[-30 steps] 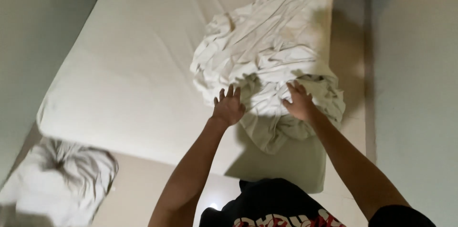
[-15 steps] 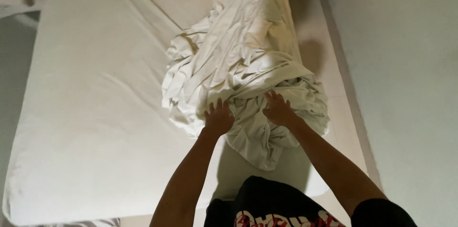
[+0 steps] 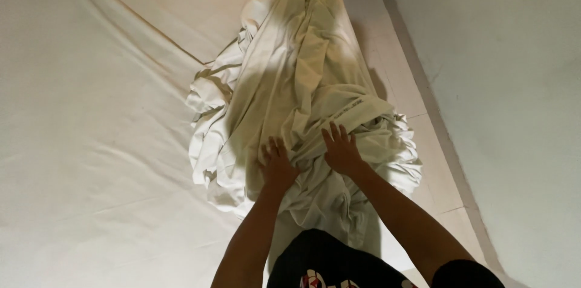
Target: The person spreads a white sheet over a mattress, smoothing out the fabric by hand. They repeatedly pull, fold, and adjust the sheet to cover the mattress surface, working from the center towards the edges.
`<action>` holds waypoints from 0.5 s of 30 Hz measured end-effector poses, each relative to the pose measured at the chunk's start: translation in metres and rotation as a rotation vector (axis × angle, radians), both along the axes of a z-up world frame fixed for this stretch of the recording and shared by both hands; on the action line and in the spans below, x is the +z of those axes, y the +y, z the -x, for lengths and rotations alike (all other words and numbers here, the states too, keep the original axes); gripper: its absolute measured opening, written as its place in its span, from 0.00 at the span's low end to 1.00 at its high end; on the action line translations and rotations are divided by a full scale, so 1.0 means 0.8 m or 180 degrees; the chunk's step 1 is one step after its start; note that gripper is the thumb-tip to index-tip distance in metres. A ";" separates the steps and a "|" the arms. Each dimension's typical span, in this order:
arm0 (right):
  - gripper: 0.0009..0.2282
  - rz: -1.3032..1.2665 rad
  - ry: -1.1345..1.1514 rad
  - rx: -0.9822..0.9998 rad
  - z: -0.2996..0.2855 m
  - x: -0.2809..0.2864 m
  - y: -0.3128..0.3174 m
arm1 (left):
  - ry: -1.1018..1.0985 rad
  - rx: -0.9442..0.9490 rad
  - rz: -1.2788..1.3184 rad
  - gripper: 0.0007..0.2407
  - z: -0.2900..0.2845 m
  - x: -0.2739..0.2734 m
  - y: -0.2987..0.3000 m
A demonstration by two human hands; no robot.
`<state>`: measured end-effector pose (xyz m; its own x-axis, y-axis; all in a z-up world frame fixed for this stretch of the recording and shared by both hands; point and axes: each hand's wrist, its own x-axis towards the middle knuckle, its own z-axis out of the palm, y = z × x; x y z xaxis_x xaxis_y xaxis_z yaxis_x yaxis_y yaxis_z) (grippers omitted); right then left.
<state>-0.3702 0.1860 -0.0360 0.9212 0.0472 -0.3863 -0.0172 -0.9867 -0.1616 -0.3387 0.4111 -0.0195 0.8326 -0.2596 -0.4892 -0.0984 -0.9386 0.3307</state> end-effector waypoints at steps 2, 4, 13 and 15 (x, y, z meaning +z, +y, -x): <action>0.36 0.0073 -0.0024 0.0061 -0.014 -0.004 -0.001 | 0.0068 -0.0044 -0.0055 0.48 -0.011 -0.010 -0.009; 0.37 0.0139 -0.0057 0.0128 -0.023 -0.012 -0.002 | 0.0129 -0.0083 -0.0115 0.48 -0.016 -0.028 -0.014; 0.42 0.0334 -0.0045 0.0594 -0.045 -0.022 0.000 | -0.0368 -0.0406 0.0270 0.18 -0.013 -0.092 -0.004; 0.43 0.0315 -0.0207 0.0600 -0.050 -0.015 0.003 | -0.0419 -0.0482 0.1102 0.14 -0.019 -0.079 0.001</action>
<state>-0.3300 0.1883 -0.0476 0.9228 0.1858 -0.3375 0.1765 -0.9826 -0.0585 -0.3235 0.4117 -0.0824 0.8221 -0.5150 -0.2429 -0.2898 -0.7456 0.6002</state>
